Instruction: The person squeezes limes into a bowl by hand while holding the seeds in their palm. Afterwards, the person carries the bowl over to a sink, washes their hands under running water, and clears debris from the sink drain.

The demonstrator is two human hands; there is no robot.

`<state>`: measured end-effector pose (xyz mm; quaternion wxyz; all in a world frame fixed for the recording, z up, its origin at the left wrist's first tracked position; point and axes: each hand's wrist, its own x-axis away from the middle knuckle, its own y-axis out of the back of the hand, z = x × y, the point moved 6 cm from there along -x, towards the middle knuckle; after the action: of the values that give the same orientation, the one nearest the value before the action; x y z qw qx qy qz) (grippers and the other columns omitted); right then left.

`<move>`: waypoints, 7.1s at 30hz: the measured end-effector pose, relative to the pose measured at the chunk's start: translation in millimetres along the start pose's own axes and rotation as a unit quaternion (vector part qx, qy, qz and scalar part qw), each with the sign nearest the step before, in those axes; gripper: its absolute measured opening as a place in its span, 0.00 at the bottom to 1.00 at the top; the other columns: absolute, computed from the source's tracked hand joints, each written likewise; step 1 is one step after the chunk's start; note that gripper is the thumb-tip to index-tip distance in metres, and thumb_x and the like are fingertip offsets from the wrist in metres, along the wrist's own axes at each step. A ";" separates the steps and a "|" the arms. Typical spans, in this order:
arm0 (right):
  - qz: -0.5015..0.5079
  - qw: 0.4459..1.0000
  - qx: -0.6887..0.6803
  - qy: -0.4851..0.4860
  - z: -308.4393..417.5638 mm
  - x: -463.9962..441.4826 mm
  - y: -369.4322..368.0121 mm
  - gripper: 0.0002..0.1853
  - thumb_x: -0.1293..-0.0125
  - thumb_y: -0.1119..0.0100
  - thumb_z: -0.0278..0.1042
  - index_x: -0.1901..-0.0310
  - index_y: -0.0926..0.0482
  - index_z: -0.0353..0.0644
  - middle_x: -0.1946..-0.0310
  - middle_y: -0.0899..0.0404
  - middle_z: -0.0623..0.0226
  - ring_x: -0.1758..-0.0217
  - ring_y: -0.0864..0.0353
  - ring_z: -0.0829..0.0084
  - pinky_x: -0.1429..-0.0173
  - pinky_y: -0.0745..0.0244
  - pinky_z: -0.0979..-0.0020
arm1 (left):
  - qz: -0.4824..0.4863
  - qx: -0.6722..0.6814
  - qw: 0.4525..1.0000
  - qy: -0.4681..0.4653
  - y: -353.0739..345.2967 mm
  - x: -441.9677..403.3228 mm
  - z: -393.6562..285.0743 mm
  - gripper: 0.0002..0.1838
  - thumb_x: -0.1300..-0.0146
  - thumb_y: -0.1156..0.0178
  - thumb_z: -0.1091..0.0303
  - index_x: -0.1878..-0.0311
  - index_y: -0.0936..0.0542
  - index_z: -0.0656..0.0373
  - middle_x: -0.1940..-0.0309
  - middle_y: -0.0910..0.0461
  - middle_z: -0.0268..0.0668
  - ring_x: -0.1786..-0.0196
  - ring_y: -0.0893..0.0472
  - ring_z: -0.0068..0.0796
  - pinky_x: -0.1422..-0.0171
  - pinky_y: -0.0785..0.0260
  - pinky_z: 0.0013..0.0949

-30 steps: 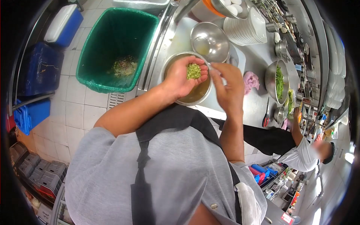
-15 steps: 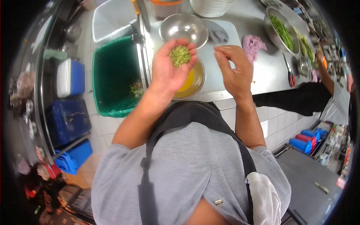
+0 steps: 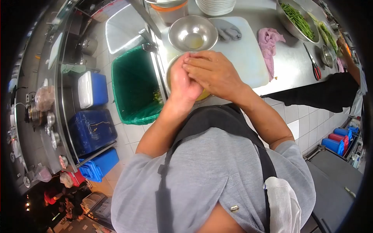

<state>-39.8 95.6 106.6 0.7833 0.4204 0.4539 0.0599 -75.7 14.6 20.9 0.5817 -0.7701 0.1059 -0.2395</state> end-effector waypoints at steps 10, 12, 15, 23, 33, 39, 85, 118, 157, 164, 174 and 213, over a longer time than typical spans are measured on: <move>0.043 0.998 0.040 0.033 18.9 -8.1 -6.2 0.15 0.45 0.40 0.34 0.54 0.18 0.47 0.54 0.19 0.76 0.44 0.24 0.70 0.50 0.30 0.68 | -0.043 0.065 0.997 -0.012 1.0 14.3 -0.5 0.14 0.26 0.60 0.64 0.63 0.26 0.57 0.67 0.22 0.35 0.63 0.20 0.29 0.56 0.24 0.32; 0.049 0.997 0.043 0.032 20.9 -7.7 -8.0 0.15 0.44 0.41 0.34 0.54 0.18 0.47 0.53 0.19 0.76 0.45 0.24 0.70 0.51 0.30 0.68 | -0.035 0.081 0.996 -0.003 4.7 14.8 1.4 0.14 0.27 0.59 0.64 0.65 0.26 0.57 0.69 0.22 0.34 0.65 0.21 0.29 0.57 0.25 0.32; 0.047 0.997 0.053 0.039 26.8 -7.6 -9.0 0.15 0.45 0.40 0.34 0.54 0.18 0.47 0.53 0.19 0.75 0.45 0.23 0.70 0.51 0.30 0.68 | -0.020 0.111 0.994 -0.004 12.2 14.7 3.6 0.13 0.27 0.57 0.66 0.66 0.26 0.57 0.71 0.22 0.33 0.66 0.21 0.28 0.57 0.25 0.32; 0.029 0.999 -0.014 0.002 31.9 -37.2 1.9 0.12 0.44 0.35 0.26 0.56 0.15 0.42 0.53 0.17 0.67 0.46 0.22 0.65 0.42 0.28 0.65 | -0.042 0.152 0.987 -0.038 -31.4 28.0 -12.5 0.11 0.30 0.55 0.64 0.65 0.26 0.58 0.71 0.22 0.35 0.66 0.22 0.29 0.59 0.26 0.31; -0.125 0.982 -0.074 -0.120 14.3 -46.9 76.1 0.10 0.36 0.38 0.24 0.54 0.16 0.39 0.54 0.16 0.59 0.50 0.19 0.66 0.41 0.30 0.68 | 0.071 -0.007 0.884 -0.461 -51.7 123.9 -205.8 0.12 0.32 0.49 0.64 0.65 0.22 0.61 0.70 0.22 0.42 0.69 0.24 0.33 0.68 0.31 0.33; -0.084 0.981 -0.017 -0.174 -5.0 -30.1 74.2 0.10 0.37 0.37 0.26 0.54 0.16 0.39 0.56 0.16 0.61 0.52 0.19 0.66 0.46 0.27 0.68 | -0.371 -0.826 0.171 -0.389 140.3 108.3 -238.3 0.21 0.34 0.45 0.57 0.42 0.24 0.58 0.42 0.26 0.48 0.36 0.34 0.50 0.36 0.41 0.63; -0.217 0.646 -0.493 -0.542 -125.5 147.7 111.9 0.07 0.34 0.40 0.30 0.68 0.28 0.46 0.74 0.23 0.74 0.75 0.24 0.82 0.67 0.19 0.74 | -0.285 -0.407 0.851 -0.169 85.6 82.1 -13.6 0.12 0.31 0.41 0.62 0.66 0.26 0.59 0.68 0.22 0.37 0.68 0.20 0.26 0.58 0.22 0.31; 0.061 0.615 -0.574 -0.537 206.7 -89.8 -349.0 0.08 0.37 0.41 0.32 0.58 0.25 0.43 0.67 0.23 0.71 0.68 0.22 0.77 0.62 0.21 0.74 | -0.471 0.058 0.777 -0.413 390.9 644.4 -347.1 0.07 0.33 0.44 0.67 0.59 0.26 0.61 0.67 0.21 0.40 0.65 0.20 0.32 0.57 0.22 0.37; -0.236 0.577 -0.474 -0.623 -86.2 -668.5 -807.8 0.05 0.35 0.41 0.33 0.59 0.24 0.44 0.62 0.20 0.70 0.63 0.20 0.75 0.59 0.23 0.74 | -0.210 -0.049 0.943 -0.252 370.1 50.2 -1246.1 0.10 0.31 0.46 0.63 0.59 0.23 0.60 0.62 0.19 0.42 0.60 0.19 0.34 0.51 0.25 0.38; -0.344 0.611 -0.325 -0.635 -203.7 -721.9 -809.4 0.06 0.33 0.40 0.33 0.61 0.28 0.44 0.64 0.22 0.67 0.65 0.20 0.72 0.63 0.18 0.76 | -0.206 -0.098 0.950 -0.212 347.6 -94.0 -1364.7 0.09 0.31 0.46 0.63 0.59 0.23 0.59 0.62 0.19 0.42 0.60 0.19 0.35 0.51 0.25 0.38; -0.194 0.785 -0.359 -0.466 -382.3 -1116.5 -993.6 0.10 0.35 0.44 0.30 0.53 0.23 0.38 0.64 0.23 0.67 0.65 0.21 0.76 0.62 0.17 0.72 | -0.266 -0.068 0.911 -0.309 324.9 -271.6 -1515.5 0.09 0.31 0.45 0.63 0.59 0.22 0.59 0.64 0.17 0.42 0.61 0.17 0.34 0.53 0.22 0.38; 0.357 0.889 -0.276 0.076 -195.3 -1731.0 -1863.3 0.22 0.34 0.43 0.48 0.44 0.24 0.43 0.44 0.26 0.48 0.41 0.26 0.46 0.37 0.31 0.53 | -0.484 0.300 0.442 -0.694 350.4 -446.4 -1808.9 0.11 0.31 0.45 0.62 0.57 0.23 0.61 0.61 0.18 0.42 0.61 0.18 0.33 0.54 0.23 0.35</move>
<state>-1730.0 -1800.8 -124.3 0.7569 0.3150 0.2959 0.4903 -1310.5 -1422.5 -42.9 0.4453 -0.3833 -0.8010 0.1152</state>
